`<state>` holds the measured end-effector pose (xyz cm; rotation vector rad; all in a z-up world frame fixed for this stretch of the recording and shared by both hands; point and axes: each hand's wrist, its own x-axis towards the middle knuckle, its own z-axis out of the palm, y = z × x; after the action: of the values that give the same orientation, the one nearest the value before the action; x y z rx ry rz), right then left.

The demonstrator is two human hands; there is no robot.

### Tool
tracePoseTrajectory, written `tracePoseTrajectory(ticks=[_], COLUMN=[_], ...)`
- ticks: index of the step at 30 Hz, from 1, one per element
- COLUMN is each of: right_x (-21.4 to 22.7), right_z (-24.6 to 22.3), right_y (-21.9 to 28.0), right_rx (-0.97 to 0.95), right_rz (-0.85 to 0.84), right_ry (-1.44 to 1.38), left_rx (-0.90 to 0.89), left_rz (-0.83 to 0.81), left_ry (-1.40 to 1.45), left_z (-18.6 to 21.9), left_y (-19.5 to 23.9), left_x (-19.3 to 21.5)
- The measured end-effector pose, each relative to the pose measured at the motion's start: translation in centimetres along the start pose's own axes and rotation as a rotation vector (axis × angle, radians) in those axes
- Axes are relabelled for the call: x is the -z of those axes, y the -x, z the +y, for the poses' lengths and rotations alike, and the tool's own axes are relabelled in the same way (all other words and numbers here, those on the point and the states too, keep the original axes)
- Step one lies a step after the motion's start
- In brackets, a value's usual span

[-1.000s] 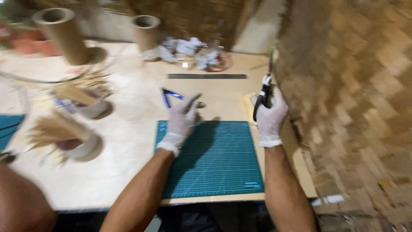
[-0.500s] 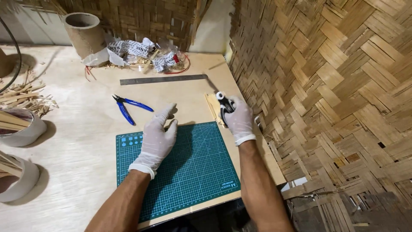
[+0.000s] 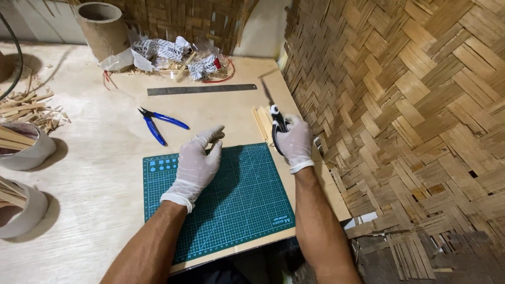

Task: Cutting and trimming small wooden sticks to specific lengths using scissors and a ruler on a workbench.

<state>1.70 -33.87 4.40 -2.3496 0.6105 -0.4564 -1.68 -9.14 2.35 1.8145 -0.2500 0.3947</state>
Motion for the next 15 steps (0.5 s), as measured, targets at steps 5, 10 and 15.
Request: tracePoseTrajectory(ticks=[5,10,15], right_x=[2.9,0.5,-0.8], right_z=[-3.8,-4.7,-5.6], right_y=[2.8,4.3,6.8], right_rx=[0.084,0.147,0.185], right_rz=[-0.15,-0.354,-0.555], right_ry=[-0.59,-1.06,-1.056], left_rx=[0.069,0.322,0.439], left_rz=[-0.025,-0.067,-0.025], left_ry=[0.11,0.424,0.624], left_z=[0.5,2.4,2.6], left_y=[-0.1,-0.2,-0.8], left_x=[-0.2,0.4,0.9])
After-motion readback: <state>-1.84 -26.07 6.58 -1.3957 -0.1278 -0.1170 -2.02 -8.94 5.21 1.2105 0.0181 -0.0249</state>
